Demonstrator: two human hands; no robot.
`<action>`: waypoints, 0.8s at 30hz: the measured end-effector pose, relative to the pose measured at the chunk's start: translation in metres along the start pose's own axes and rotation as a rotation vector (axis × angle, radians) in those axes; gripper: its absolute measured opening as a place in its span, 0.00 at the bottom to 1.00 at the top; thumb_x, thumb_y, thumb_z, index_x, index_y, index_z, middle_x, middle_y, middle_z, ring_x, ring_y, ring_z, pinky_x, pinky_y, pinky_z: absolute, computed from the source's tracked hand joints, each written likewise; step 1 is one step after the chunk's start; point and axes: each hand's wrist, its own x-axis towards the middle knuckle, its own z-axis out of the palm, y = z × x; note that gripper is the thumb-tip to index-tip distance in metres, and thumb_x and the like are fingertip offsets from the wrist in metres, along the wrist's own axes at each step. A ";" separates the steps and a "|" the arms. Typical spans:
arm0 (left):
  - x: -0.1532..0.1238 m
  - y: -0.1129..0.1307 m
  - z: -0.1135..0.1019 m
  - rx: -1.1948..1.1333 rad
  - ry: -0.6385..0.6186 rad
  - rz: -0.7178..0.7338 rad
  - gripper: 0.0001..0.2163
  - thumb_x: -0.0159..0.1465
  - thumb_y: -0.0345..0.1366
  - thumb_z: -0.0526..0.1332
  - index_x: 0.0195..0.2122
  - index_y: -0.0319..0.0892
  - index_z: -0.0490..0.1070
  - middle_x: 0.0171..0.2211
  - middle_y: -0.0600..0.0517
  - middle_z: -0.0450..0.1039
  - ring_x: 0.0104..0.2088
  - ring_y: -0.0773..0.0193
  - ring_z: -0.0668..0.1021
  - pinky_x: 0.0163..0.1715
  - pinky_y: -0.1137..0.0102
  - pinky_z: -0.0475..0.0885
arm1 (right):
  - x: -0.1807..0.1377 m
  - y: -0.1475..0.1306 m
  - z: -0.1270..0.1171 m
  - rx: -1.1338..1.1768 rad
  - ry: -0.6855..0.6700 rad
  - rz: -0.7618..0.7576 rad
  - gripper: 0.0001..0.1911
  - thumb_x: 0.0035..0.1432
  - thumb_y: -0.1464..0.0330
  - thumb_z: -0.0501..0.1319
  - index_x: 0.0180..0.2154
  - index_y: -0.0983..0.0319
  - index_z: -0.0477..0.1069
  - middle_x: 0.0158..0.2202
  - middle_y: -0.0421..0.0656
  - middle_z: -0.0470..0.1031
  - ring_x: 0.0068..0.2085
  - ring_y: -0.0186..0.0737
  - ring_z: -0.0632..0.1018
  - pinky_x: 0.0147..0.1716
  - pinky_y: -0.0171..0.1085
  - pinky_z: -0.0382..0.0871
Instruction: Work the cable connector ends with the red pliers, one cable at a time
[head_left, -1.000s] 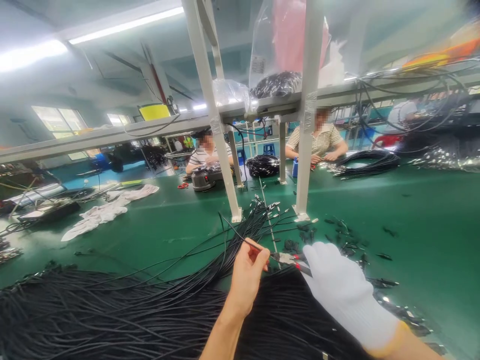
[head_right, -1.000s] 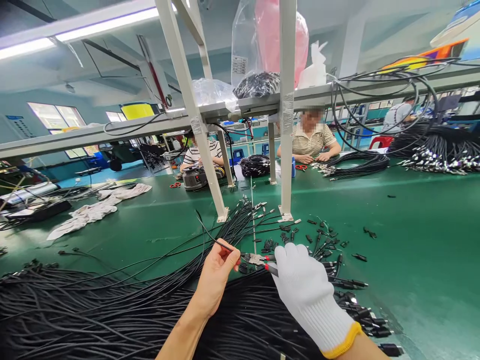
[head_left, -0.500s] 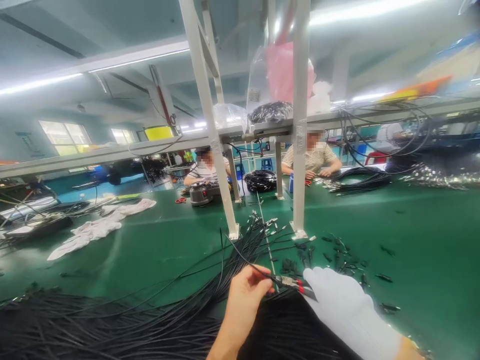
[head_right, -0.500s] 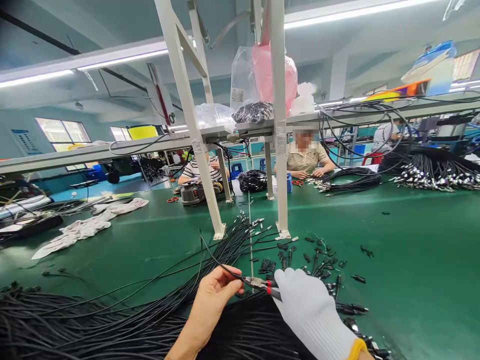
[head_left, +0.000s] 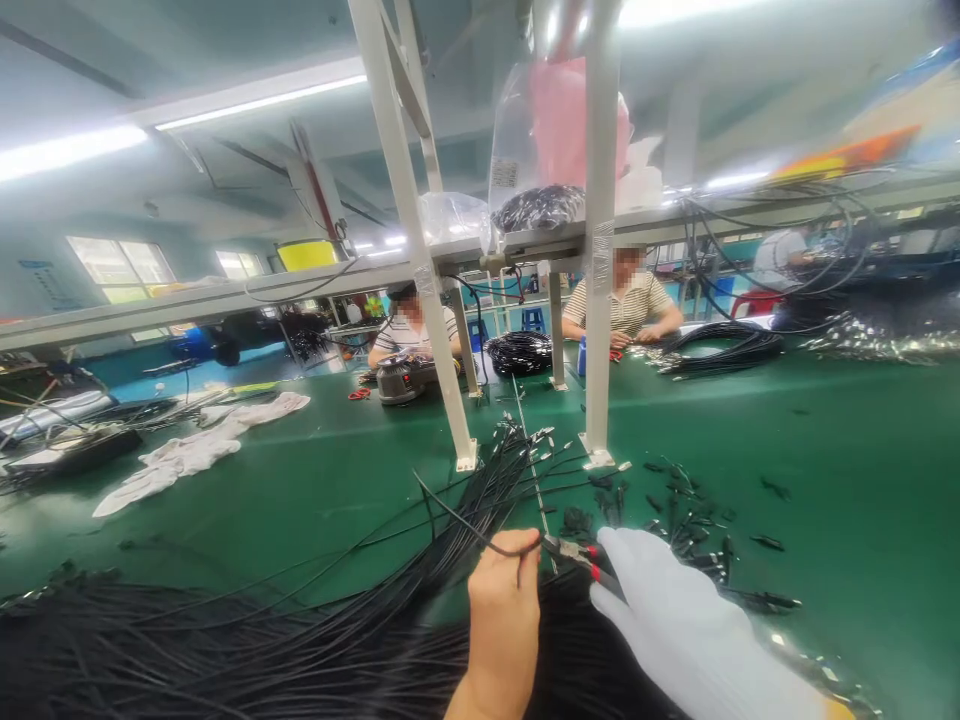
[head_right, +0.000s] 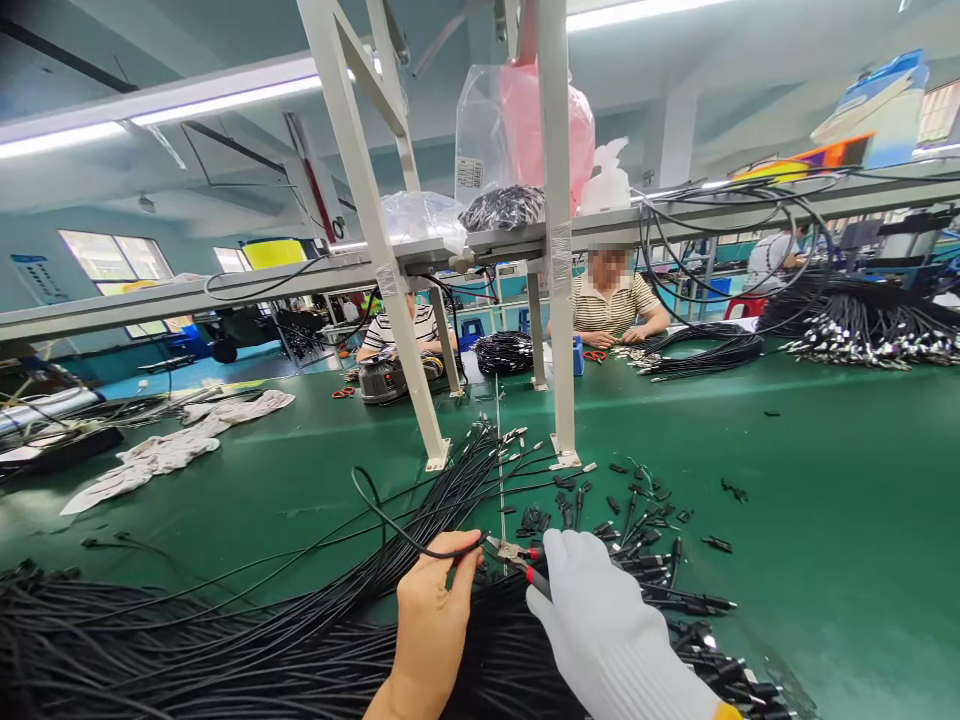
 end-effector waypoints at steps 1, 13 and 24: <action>-0.001 0.000 0.001 0.019 0.010 0.035 0.08 0.61 0.29 0.62 0.35 0.44 0.81 0.33 0.47 0.82 0.35 0.54 0.83 0.40 0.60 0.78 | -0.002 -0.002 -0.001 0.010 -0.040 0.011 0.16 0.56 0.62 0.63 0.47 0.59 0.72 0.43 0.48 0.79 0.29 0.43 0.80 0.26 0.38 0.72; -0.003 -0.006 0.001 0.215 -0.015 0.376 0.14 0.64 0.23 0.58 0.43 0.44 0.80 0.35 0.47 0.82 0.37 0.55 0.83 0.40 0.64 0.78 | 0.001 0.003 -0.012 0.081 -0.213 -0.025 0.22 0.54 0.68 0.61 0.52 0.63 0.71 0.46 0.54 0.79 0.33 0.45 0.81 0.28 0.37 0.73; -0.003 -0.011 0.001 0.315 0.007 0.504 0.16 0.64 0.21 0.57 0.47 0.44 0.78 0.38 0.47 0.82 0.38 0.56 0.83 0.42 0.64 0.78 | 0.007 -0.023 -0.008 -0.187 0.071 0.072 0.04 0.55 0.68 0.60 0.30 0.59 0.66 0.27 0.46 0.70 0.29 0.45 0.72 0.28 0.39 0.62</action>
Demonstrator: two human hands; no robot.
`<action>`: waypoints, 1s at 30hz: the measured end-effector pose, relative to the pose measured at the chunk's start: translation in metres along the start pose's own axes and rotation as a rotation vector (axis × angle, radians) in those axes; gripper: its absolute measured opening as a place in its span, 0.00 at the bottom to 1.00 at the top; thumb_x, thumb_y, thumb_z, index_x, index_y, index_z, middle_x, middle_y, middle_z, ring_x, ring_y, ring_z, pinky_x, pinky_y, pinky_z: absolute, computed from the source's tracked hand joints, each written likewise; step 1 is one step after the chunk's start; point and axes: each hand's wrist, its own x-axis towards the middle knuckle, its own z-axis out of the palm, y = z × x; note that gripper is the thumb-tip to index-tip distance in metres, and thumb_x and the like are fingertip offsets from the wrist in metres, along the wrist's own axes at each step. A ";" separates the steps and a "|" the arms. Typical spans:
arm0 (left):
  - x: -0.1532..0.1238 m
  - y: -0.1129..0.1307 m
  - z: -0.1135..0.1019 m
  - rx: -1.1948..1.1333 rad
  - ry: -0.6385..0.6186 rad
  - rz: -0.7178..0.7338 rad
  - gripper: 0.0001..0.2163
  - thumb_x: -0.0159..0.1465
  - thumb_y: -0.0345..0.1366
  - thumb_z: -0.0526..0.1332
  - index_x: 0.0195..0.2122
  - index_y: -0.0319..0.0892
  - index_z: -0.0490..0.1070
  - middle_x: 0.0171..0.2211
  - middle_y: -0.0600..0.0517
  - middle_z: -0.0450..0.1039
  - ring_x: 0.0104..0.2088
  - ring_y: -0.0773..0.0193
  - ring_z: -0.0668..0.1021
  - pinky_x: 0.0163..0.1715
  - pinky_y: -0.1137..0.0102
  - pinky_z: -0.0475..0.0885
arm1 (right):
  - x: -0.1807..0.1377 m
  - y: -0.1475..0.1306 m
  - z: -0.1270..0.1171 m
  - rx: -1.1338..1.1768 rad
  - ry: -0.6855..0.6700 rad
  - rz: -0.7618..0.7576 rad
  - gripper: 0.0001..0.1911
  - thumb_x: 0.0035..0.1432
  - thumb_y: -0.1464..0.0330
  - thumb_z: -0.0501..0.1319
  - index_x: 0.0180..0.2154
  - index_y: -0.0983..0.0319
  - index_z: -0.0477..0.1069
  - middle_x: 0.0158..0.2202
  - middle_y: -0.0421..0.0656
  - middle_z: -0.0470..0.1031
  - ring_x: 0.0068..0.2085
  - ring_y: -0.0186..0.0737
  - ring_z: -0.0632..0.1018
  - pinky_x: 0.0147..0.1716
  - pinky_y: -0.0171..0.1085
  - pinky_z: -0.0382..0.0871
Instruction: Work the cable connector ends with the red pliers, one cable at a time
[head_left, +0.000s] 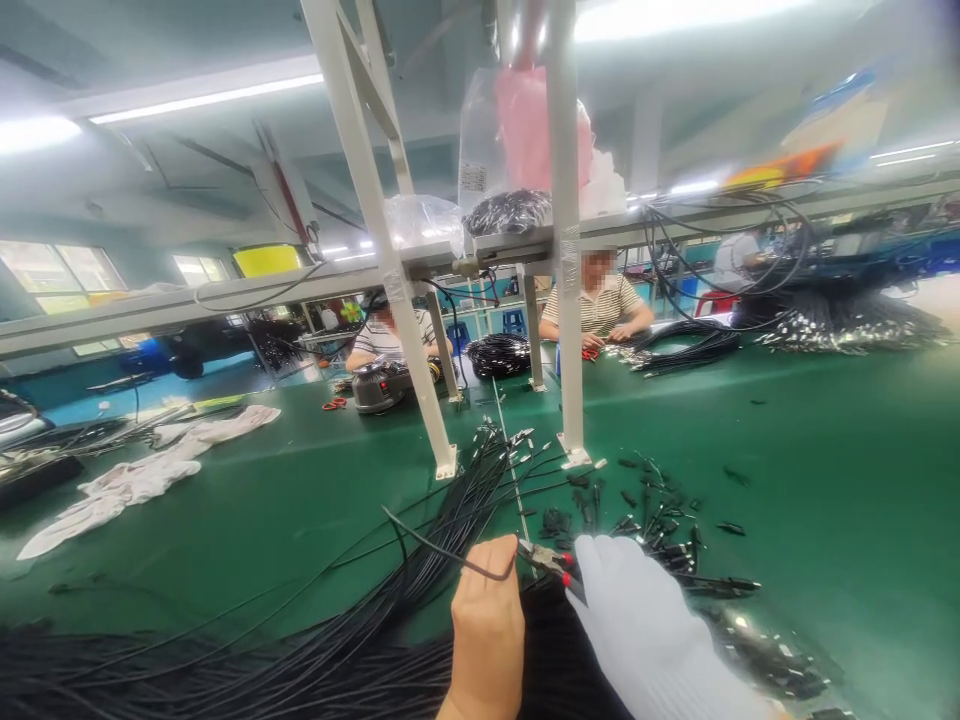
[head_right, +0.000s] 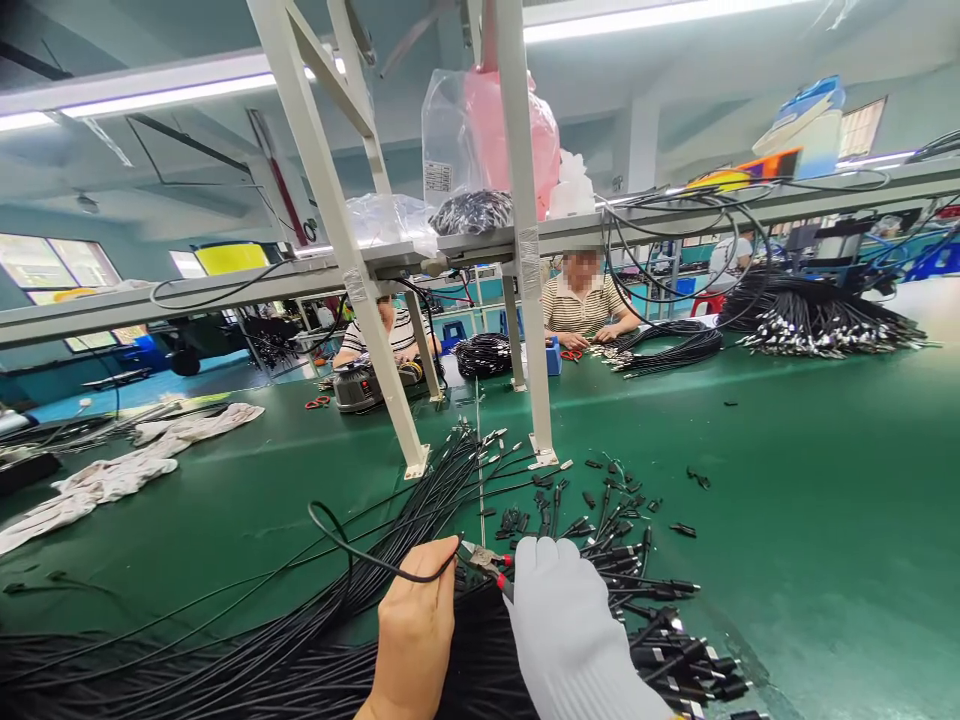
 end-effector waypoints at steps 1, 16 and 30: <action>0.000 0.000 0.000 0.001 0.003 0.001 0.17 0.64 0.20 0.57 0.47 0.43 0.78 0.38 0.47 0.82 0.39 0.56 0.83 0.43 0.64 0.78 | 0.001 -0.001 0.001 0.008 -0.026 0.011 0.04 0.55 0.69 0.61 0.29 0.58 0.65 0.27 0.46 0.70 0.29 0.45 0.71 0.29 0.40 0.61; 0.009 0.011 -0.006 -0.304 -0.045 -0.323 0.08 0.65 0.31 0.60 0.41 0.45 0.79 0.39 0.46 0.82 0.41 0.53 0.82 0.44 0.61 0.76 | 0.015 0.028 0.006 0.058 -0.045 -0.182 0.06 0.56 0.66 0.64 0.32 0.58 0.67 0.25 0.39 0.71 0.26 0.40 0.72 0.27 0.38 0.53; 0.029 0.003 -0.021 -1.299 -0.081 -1.283 0.20 0.46 0.46 0.77 0.30 0.36 0.75 0.25 0.52 0.72 0.25 0.71 0.72 0.26 0.75 0.68 | 0.014 0.039 0.026 0.265 0.227 -0.270 0.13 0.65 0.66 0.52 0.45 0.64 0.70 0.40 0.50 0.78 0.40 0.46 0.79 0.32 0.38 0.71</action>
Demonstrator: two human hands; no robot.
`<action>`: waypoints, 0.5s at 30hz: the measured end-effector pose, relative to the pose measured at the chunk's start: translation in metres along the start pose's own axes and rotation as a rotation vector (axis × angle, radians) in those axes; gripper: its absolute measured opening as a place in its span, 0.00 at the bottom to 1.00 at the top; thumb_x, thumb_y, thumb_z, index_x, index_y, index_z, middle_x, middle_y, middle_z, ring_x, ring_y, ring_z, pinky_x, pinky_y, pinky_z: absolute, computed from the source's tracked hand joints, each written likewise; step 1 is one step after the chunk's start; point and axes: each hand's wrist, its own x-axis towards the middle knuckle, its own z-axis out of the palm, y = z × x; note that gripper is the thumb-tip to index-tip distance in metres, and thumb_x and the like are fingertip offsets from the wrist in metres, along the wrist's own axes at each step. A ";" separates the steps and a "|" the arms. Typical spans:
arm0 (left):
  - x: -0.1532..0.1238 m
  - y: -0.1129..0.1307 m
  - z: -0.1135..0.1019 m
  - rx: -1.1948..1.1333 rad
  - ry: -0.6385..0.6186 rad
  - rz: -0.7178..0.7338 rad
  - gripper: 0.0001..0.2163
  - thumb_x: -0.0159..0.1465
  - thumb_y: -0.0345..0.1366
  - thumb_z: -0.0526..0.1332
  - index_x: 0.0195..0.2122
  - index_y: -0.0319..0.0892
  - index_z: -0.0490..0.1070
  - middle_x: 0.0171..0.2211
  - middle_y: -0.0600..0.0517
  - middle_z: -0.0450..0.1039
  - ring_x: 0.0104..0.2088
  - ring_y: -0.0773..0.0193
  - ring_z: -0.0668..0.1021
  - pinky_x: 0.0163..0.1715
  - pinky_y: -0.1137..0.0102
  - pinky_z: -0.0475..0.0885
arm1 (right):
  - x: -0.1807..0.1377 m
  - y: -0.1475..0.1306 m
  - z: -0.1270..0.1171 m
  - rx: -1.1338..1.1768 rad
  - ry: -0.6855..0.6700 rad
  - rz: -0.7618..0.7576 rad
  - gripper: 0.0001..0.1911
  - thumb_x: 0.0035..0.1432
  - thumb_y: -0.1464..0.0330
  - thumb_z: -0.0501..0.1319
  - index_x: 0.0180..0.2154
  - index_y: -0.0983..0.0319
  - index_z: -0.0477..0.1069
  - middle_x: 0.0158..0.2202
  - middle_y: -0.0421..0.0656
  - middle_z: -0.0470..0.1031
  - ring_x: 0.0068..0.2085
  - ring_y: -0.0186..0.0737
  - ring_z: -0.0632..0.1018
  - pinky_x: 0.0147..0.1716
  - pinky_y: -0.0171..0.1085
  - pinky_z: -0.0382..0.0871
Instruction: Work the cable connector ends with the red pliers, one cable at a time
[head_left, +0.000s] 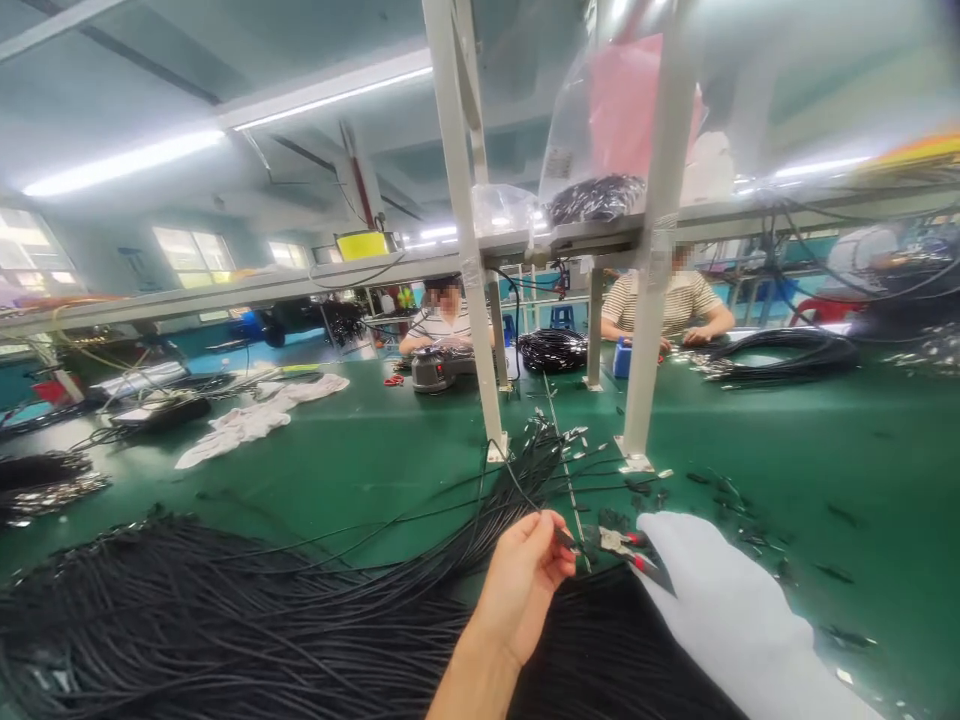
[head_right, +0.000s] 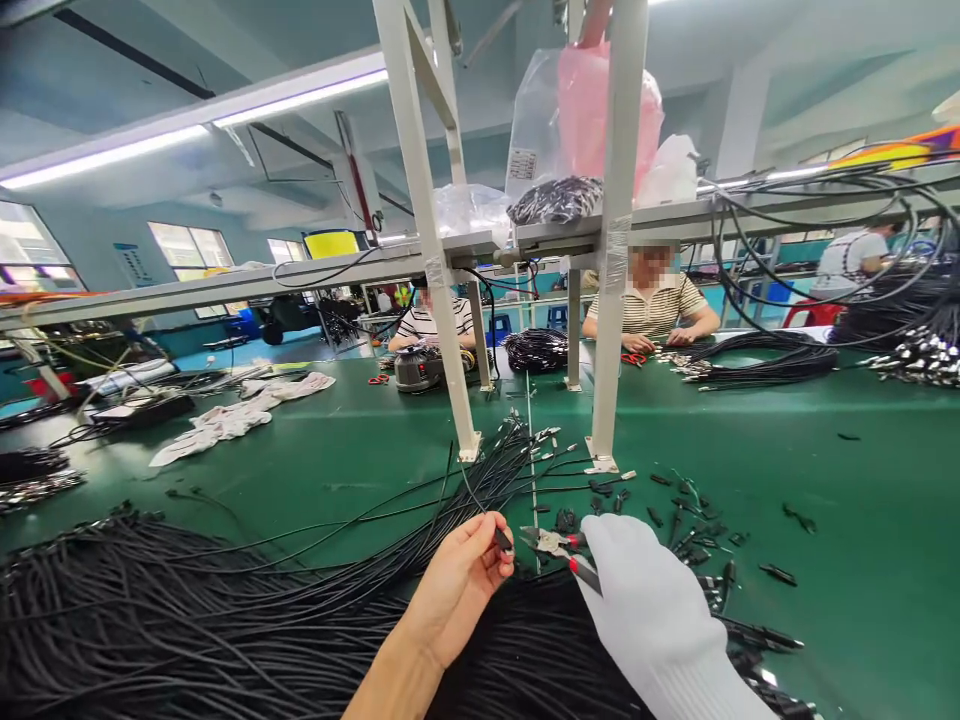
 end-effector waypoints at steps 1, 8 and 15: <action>-0.001 0.001 0.001 -0.010 -0.019 -0.026 0.20 0.45 0.45 0.78 0.30 0.36 0.75 0.25 0.53 0.72 0.24 0.72 0.72 0.26 0.75 0.68 | 0.002 -0.001 -0.002 0.008 -0.001 -0.042 0.12 0.65 0.66 0.52 0.45 0.64 0.70 0.40 0.50 0.78 0.40 0.46 0.79 0.33 0.38 0.72; -0.003 0.004 0.004 -0.006 -0.085 -0.107 0.20 0.45 0.44 0.78 0.30 0.36 0.75 0.24 0.54 0.71 0.23 0.73 0.70 0.25 0.76 0.65 | 0.012 -0.007 -0.012 0.027 0.029 -0.073 0.13 0.66 0.67 0.50 0.45 0.66 0.69 0.40 0.52 0.78 0.41 0.49 0.77 0.34 0.41 0.72; -0.003 0.001 0.005 0.088 -0.078 -0.060 0.21 0.46 0.48 0.77 0.29 0.37 0.73 0.23 0.55 0.69 0.23 0.73 0.68 0.25 0.75 0.63 | 0.012 -0.007 -0.015 0.038 0.015 -0.088 0.16 0.67 0.65 0.49 0.47 0.68 0.69 0.40 0.53 0.76 0.42 0.51 0.76 0.36 0.42 0.73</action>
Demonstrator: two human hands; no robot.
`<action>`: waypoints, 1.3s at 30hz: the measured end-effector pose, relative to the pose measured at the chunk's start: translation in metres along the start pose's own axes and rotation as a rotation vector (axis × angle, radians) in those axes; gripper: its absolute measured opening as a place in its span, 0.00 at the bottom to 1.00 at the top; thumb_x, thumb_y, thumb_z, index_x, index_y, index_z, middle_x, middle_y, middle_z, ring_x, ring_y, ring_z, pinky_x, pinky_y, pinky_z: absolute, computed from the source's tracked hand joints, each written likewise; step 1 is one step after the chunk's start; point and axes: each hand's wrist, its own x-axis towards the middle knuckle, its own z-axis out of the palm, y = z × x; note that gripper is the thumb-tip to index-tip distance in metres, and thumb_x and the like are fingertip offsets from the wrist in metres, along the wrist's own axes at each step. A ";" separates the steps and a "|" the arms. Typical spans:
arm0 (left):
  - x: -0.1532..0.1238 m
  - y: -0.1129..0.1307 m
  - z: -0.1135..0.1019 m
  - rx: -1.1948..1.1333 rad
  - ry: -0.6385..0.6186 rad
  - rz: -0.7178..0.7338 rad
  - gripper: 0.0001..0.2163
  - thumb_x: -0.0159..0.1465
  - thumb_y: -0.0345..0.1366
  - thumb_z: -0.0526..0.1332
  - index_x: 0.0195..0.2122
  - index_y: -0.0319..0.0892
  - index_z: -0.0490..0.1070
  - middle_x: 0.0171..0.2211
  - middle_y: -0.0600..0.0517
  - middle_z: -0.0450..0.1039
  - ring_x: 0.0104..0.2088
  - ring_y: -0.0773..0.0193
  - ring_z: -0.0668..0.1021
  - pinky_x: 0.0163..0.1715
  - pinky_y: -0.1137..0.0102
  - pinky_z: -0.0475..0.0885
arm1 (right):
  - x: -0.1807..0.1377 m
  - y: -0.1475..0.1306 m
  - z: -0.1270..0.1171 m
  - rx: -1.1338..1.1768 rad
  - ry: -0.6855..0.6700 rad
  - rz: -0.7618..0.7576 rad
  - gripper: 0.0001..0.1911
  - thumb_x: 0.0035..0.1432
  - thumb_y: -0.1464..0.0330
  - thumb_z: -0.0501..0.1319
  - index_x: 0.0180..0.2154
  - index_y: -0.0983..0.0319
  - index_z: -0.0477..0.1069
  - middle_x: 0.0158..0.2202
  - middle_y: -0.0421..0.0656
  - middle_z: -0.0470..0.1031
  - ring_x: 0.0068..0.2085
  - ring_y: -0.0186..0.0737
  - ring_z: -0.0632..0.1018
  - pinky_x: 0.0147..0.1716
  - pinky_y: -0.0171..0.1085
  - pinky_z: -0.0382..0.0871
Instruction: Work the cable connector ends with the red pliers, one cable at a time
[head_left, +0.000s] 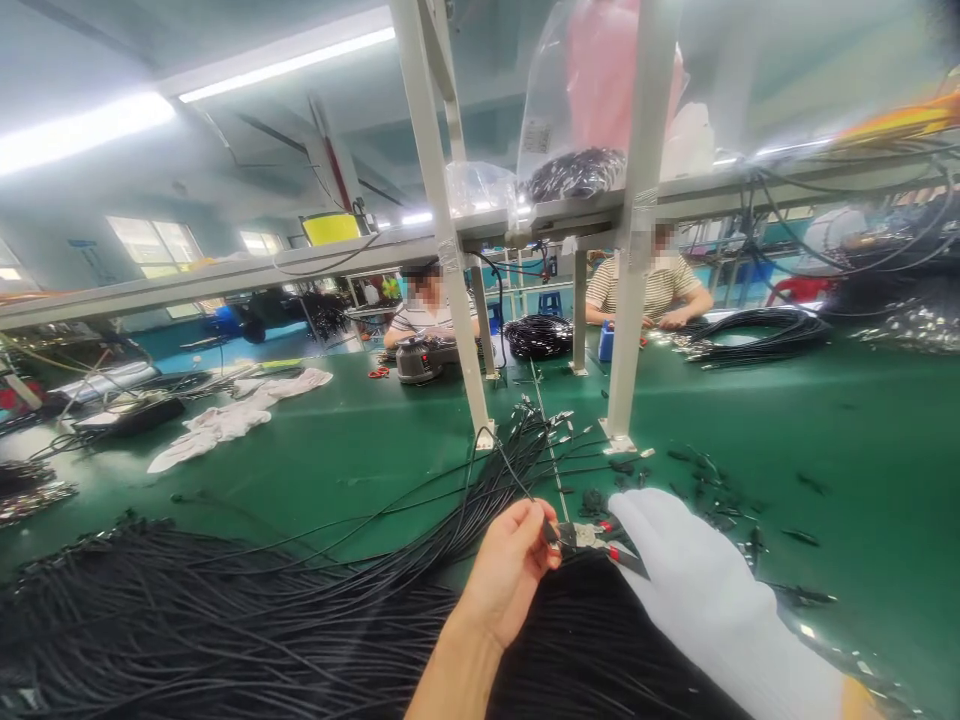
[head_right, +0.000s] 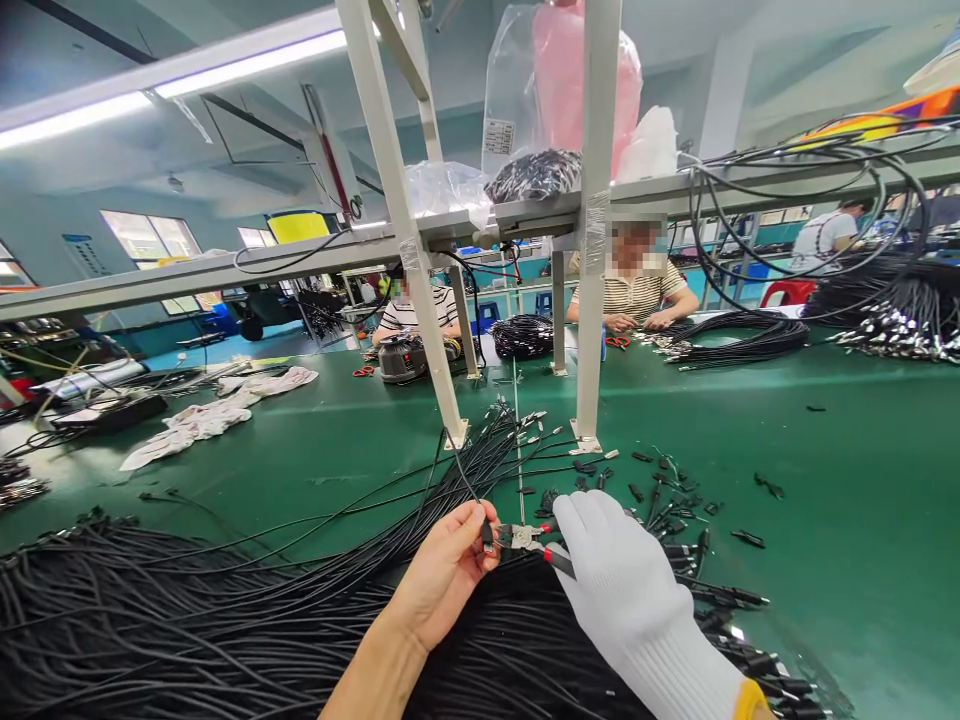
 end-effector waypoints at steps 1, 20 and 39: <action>0.000 -0.002 0.001 0.023 0.009 0.015 0.21 0.47 0.49 0.76 0.29 0.37 0.73 0.23 0.55 0.69 0.22 0.73 0.68 0.24 0.75 0.63 | 0.000 0.000 0.001 -0.009 0.009 -0.004 0.17 0.67 0.65 0.49 0.48 0.68 0.69 0.40 0.53 0.76 0.42 0.51 0.76 0.36 0.42 0.73; -0.007 -0.007 0.012 0.500 0.055 0.124 0.22 0.64 0.57 0.56 0.37 0.40 0.67 0.26 0.54 0.67 0.26 0.66 0.70 0.25 0.70 0.62 | -0.003 0.003 0.000 -0.167 -0.420 0.077 0.07 0.55 0.64 0.67 0.31 0.59 0.71 0.26 0.41 0.71 0.27 0.44 0.74 0.24 0.38 0.51; -0.021 0.029 0.008 0.432 -0.395 -0.006 0.11 0.67 0.38 0.53 0.28 0.43 0.57 0.22 0.60 0.55 0.23 0.70 0.56 0.25 0.70 0.50 | 0.039 0.008 -0.054 1.409 -1.183 0.797 0.13 0.55 0.58 0.58 0.27 0.62 0.70 0.17 0.38 0.69 0.18 0.28 0.63 0.18 0.31 0.47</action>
